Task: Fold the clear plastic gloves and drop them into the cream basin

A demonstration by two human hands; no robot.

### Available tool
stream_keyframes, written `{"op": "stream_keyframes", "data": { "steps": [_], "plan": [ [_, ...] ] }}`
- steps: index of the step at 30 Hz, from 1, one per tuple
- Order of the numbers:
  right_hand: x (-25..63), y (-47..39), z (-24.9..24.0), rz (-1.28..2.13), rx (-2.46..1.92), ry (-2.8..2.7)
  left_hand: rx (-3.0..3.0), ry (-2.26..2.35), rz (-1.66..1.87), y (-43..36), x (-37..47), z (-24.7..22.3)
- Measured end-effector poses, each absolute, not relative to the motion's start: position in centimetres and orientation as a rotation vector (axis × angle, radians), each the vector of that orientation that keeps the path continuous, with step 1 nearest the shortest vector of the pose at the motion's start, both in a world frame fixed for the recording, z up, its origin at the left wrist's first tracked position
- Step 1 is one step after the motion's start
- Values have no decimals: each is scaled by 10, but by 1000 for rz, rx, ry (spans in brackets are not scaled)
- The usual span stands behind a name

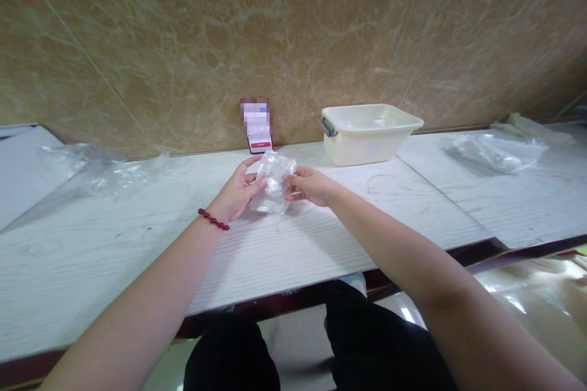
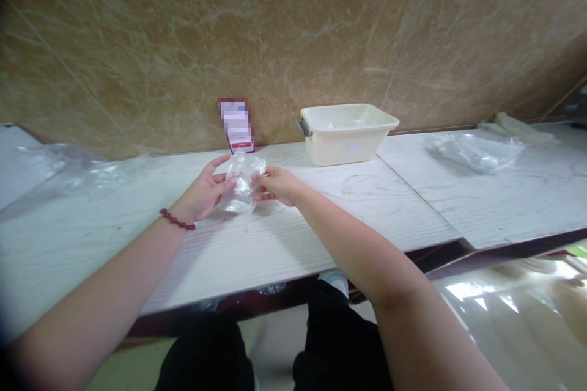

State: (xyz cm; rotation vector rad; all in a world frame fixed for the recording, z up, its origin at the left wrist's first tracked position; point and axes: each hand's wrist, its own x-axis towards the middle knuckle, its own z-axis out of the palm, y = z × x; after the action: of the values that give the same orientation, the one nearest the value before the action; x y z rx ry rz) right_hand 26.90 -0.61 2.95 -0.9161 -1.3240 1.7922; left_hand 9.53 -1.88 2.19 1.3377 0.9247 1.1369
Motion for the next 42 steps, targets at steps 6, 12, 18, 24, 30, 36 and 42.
{"op": "stream_keyframes", "data": {
  "steps": [6, 12, 18, 24, 30, 36, 42],
  "plan": [
    [269, -4, 31, 1750, -1007, -1187, 1466, 871, 1100, -19, 97, 19],
    [271, 0, 27, 1674, -1063, -1259, 1549, 958, 937, -16, 92, 14],
    [273, -2, 33, 1665, -1075, -1248, 1544, 986, 947, -15, 94, 12],
    [275, 1, 33, 1668, -1090, -1180, 1580, 1013, 1084, -13, 92, 12],
    [275, 2, 32, 1595, -1133, -1204, 1562, 959, 1057, -13, 94, 10],
    [276, 1, 34, 1544, -1178, -1239, 1543, 915, 1083, -14, 96, 9],
    [276, 0, 36, 1577, -1141, -1242, 1529, 943, 1053, -12, 96, 5]
  ]
}}
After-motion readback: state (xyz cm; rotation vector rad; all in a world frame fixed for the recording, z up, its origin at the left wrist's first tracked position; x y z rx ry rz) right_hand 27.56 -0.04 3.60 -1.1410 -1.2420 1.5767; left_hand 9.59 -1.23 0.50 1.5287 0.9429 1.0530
